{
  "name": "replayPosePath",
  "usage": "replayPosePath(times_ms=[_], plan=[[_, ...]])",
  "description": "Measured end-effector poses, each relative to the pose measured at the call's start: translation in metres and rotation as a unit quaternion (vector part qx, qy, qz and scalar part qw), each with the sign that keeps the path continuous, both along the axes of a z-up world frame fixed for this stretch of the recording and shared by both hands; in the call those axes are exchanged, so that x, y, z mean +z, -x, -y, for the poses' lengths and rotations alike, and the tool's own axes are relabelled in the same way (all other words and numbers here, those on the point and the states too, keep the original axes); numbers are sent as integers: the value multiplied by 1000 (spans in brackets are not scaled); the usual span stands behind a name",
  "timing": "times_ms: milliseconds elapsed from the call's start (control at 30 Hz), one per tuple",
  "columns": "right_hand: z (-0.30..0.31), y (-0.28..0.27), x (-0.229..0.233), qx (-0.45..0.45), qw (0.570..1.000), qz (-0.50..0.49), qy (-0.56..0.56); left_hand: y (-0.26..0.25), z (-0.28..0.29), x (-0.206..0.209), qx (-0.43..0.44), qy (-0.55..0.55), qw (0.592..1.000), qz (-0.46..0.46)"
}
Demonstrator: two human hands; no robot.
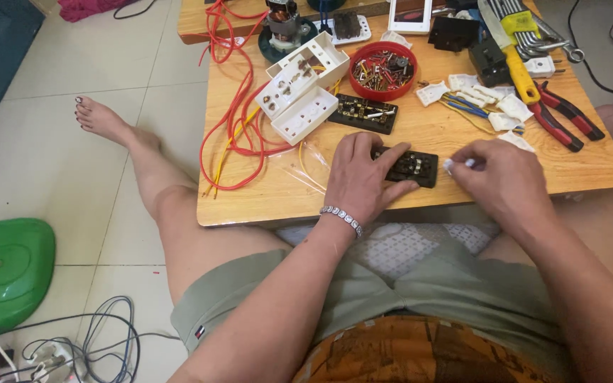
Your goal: Cleaning an electrical component with a cloth
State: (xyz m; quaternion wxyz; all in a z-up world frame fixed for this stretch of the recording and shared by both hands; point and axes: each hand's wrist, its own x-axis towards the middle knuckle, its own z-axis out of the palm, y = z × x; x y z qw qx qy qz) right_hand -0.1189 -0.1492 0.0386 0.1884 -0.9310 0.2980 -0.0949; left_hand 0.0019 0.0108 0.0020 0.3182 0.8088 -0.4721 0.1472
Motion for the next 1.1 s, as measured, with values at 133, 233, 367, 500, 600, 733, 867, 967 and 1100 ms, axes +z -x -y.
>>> replayPosePath(times_ms=[133, 233, 367, 500, 600, 733, 867, 967, 1100], plan=[[6, -17, -12, 37, 995, 83, 34, 0, 0, -1, 2, 5, 1000, -2], [4, -21, -18, 35, 998, 56, 20, -3, 0, -4, -8, 7, 1000, -9], [-15, -3, -14, 35, 997, 57, 30, -2, 1, -2, -15, -11, 1000, -18], [-13, 8, -25, 42, 996, 78, -13, -2, 1, 0, -10, -27, 999, -19], [-20, 6, -4, 9, 996, 27, -79, 1, -1, 6, -15, -15, 1000, -4], [-19, 3, -8, 2, 994, 64, -92, -9, 0, 1, -24, 25, 999, 4], [-20, -5, -8, -2, 989, 78, -123, -28, -2, 3, 24, -2, 999, 32], [-20, -9, -10, 0, 988, 79, -134, -41, -6, 6, 74, -37, 996, 23], [-18, -12, -17, 10, 982, 92, -162, -51, -16, 4, 88, -80, 993, -8]])
